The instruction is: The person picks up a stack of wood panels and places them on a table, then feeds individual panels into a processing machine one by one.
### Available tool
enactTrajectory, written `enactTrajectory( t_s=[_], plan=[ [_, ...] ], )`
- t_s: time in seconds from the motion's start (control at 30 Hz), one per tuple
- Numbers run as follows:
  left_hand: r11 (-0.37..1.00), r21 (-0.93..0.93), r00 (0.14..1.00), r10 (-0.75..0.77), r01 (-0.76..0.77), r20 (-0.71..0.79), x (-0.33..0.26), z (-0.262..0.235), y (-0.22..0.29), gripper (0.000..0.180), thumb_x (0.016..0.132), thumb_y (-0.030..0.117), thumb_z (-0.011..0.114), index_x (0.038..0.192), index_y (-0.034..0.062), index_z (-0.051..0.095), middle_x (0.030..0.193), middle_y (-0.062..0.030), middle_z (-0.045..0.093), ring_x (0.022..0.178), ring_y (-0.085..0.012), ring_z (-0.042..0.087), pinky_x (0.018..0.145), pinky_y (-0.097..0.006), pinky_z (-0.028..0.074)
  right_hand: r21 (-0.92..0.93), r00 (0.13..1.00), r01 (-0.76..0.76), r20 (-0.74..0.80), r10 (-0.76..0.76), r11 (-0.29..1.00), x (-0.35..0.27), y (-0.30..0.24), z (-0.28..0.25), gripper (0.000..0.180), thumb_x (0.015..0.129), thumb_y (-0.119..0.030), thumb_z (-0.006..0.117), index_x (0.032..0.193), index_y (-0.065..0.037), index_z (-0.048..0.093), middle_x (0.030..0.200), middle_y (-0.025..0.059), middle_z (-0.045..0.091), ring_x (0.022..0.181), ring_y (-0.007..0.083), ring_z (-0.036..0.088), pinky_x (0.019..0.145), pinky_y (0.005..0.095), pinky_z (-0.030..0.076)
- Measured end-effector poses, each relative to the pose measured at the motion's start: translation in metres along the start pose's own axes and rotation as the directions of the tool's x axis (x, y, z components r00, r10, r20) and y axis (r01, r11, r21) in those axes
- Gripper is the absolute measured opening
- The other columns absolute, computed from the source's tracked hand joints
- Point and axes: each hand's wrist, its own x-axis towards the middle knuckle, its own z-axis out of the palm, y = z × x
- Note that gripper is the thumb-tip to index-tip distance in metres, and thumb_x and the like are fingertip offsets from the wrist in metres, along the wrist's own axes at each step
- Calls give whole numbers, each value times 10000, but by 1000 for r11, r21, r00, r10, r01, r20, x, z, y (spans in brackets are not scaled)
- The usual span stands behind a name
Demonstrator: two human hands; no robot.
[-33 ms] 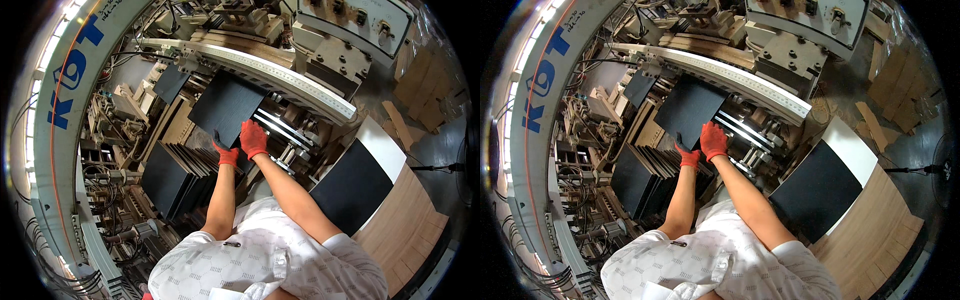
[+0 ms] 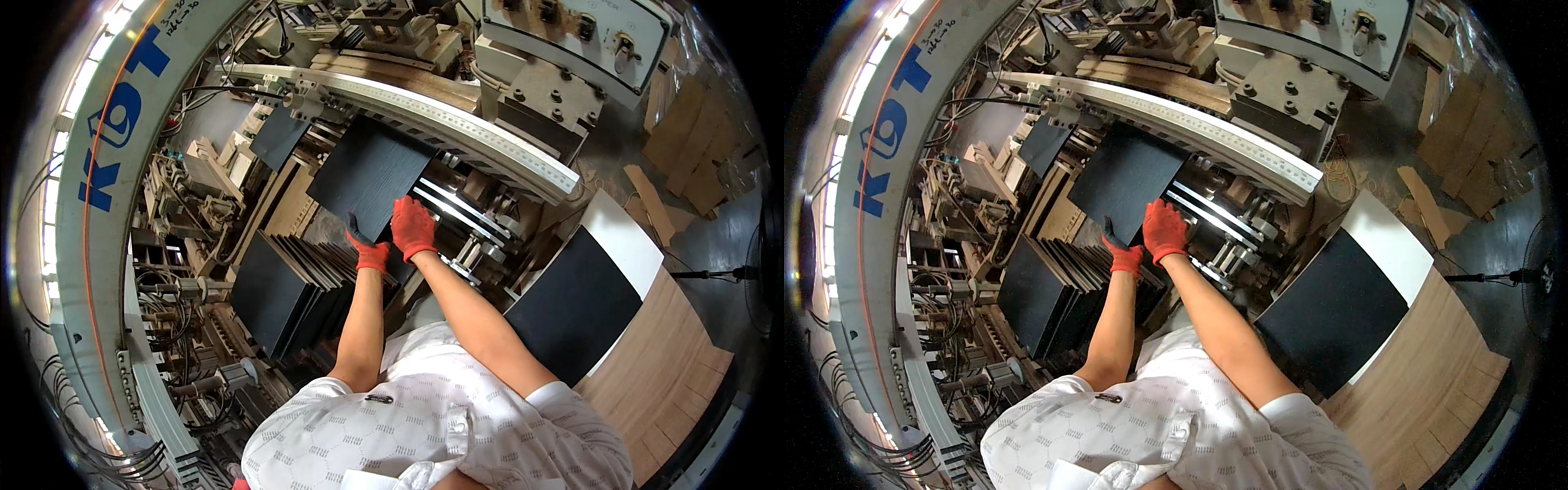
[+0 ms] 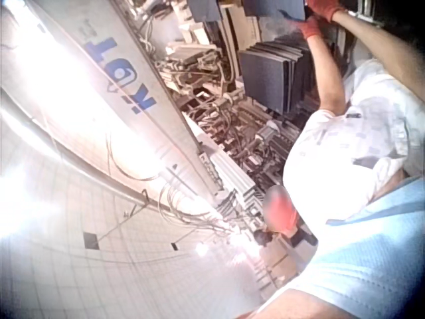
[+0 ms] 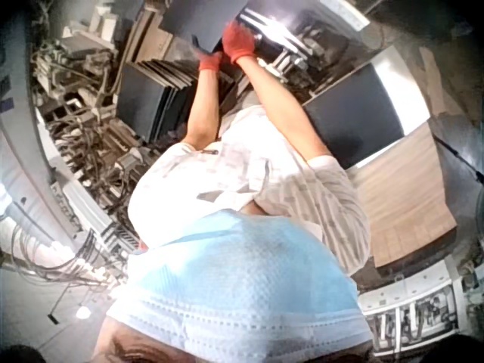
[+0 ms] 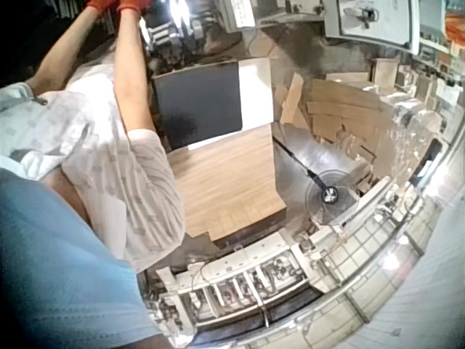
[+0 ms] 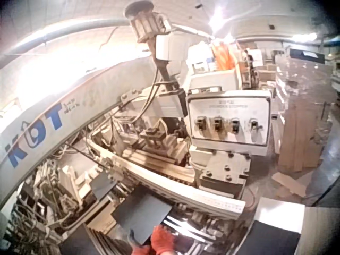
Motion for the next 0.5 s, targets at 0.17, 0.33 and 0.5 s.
enactTrajectory(
  t_s=[0.17,0.33,0.5],
  plan=[
    [999,-34,999,-12,13,33,-13,14,-8,486,874,481,637,1166,93,647,1157,-82,662,1036,-282,624,902,-427,494,-44,999,-15,33,16,999,3,5,-6,305,1011,-344,436,954,-64,543,952,183,647,885,396,641,737,516,520],
    [996,-63,998,-61,63,30,-12,10,-2,485,871,489,637,1167,105,645,1172,-80,659,1031,-281,624,899,-426,489,-41,1000,21,-3,-21,999,1,4,-1,287,990,-334,476,940,-63,554,913,185,644,842,383,658,699,497,540],
    [994,-54,993,-96,92,-69,-22,24,-2,465,870,480,640,1177,130,640,1164,-70,661,1060,-273,602,906,-404,479,-42,998,-42,38,44,998,5,6,-5,320,1010,-347,429,937,-61,553,932,199,640,878,397,639,734,523,508]
  ],
)
